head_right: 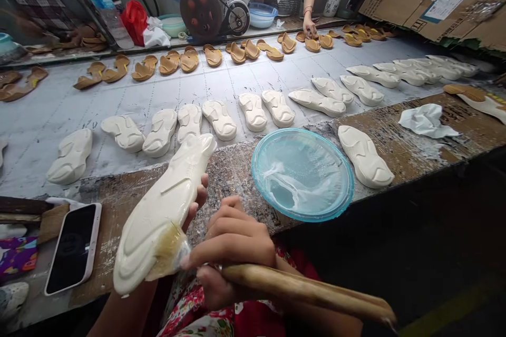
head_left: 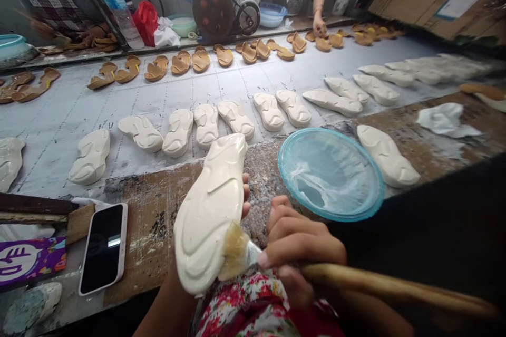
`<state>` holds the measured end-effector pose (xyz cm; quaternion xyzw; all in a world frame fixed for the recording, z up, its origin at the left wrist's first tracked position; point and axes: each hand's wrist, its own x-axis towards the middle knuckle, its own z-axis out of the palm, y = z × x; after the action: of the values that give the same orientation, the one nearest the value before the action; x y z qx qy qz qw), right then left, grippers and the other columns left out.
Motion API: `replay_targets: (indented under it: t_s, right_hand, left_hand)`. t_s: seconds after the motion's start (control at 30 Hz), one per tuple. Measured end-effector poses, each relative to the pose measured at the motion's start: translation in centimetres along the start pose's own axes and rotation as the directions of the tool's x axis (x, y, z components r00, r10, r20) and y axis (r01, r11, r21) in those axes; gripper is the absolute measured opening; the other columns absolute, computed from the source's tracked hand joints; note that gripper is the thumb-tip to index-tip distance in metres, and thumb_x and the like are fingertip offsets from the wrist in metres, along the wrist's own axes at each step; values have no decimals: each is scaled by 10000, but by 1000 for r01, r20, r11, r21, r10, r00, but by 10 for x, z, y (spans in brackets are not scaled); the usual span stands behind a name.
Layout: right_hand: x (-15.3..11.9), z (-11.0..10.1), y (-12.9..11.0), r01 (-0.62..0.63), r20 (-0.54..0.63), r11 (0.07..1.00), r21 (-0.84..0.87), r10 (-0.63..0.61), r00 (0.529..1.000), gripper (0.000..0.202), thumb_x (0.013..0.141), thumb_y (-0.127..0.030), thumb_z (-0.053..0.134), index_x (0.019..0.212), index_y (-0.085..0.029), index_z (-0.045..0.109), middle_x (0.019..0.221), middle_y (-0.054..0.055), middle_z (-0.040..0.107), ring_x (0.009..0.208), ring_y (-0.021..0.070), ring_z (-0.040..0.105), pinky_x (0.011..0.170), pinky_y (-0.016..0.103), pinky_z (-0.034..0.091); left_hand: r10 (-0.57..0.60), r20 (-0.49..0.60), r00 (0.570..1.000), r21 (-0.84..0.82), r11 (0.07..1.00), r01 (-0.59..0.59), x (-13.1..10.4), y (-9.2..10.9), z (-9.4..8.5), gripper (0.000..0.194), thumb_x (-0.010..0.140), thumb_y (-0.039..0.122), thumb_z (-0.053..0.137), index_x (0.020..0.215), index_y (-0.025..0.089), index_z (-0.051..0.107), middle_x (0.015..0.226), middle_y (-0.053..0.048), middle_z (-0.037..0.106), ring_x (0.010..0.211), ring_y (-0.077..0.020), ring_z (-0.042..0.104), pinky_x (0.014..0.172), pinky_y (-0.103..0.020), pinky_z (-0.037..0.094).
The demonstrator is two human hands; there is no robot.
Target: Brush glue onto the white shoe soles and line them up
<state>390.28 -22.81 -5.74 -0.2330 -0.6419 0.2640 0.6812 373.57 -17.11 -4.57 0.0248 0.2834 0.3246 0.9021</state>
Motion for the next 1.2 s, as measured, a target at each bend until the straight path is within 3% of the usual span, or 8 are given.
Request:
replay_targets:
  t_s: [0.13,0.3,0.47,0.57,0.7,0.87,1.03,1.2]
  right_hand:
    - [-13,9,4,-129,-26,985,112,133,991,220,886,-267,486,732,-167,605,518,-28,536,481,91,455,631,314,379]
    - [-5,-12,10,-159,-3,971,176,162,987,271,908,-317,484,704,-183,601,480,-39,526,451,92,458,682,345,400]
    - [26,-42,26,-123,-182,973,-197,87,979,172,882,-212,558,1007,-202,676,793,35,682,685,172,605,696,354,461]
    - [39,-40,33,-108,-208,936,-335,38,977,153,872,-177,561,978,-191,670,817,29,687,731,171,623,700,337,461]
    - [20,-10,27,49,-13,960,-274,-55,998,148,875,-199,511,778,-165,617,621,-27,599,579,113,540,728,335,388]
    - [-15,1,13,197,333,951,-239,-110,937,226,886,-207,442,732,-136,591,526,-42,434,532,106,411,731,338,373]
    - [-5,-20,20,43,182,964,-261,6,983,200,919,-254,459,821,-153,602,589,-23,556,557,102,497,753,341,378]
    - [-16,-13,35,117,229,937,-330,-41,973,116,859,-200,510,787,-154,588,573,-29,529,556,113,462,723,336,362]
  left_hand:
    - [-25,76,997,-59,998,30,1,-1,-11,594,986,395,264,1517,186,101,1000,-91,735,811,-216,727,610,-248,592]
    - [246,-99,964,40,969,-243,-4,-18,1,737,908,591,268,1455,102,333,1039,-163,713,874,-320,698,796,-446,556]
    - [262,-291,920,156,962,-224,-8,-49,6,590,792,497,565,1243,119,613,1015,-106,727,1018,-355,639,934,-438,492]
    - [238,-306,922,204,962,-181,-8,-60,8,569,744,496,637,1165,114,666,985,-90,735,1052,-361,620,952,-419,487]
    - [318,-275,907,187,943,-274,2,-54,16,555,857,499,461,1168,84,657,952,-105,733,1041,-338,628,941,-424,496]
    - [519,-337,786,178,855,-488,9,-29,17,572,910,504,303,1192,136,638,971,-93,723,1009,-308,642,888,-443,526]
    - [562,-352,748,256,827,-501,11,-26,22,624,881,553,292,1114,117,673,1073,-145,693,922,-327,659,773,-471,566]
    - [627,-355,694,245,779,-578,27,-24,14,619,896,514,287,1176,75,621,1060,-186,687,885,-338,661,705,-497,577]
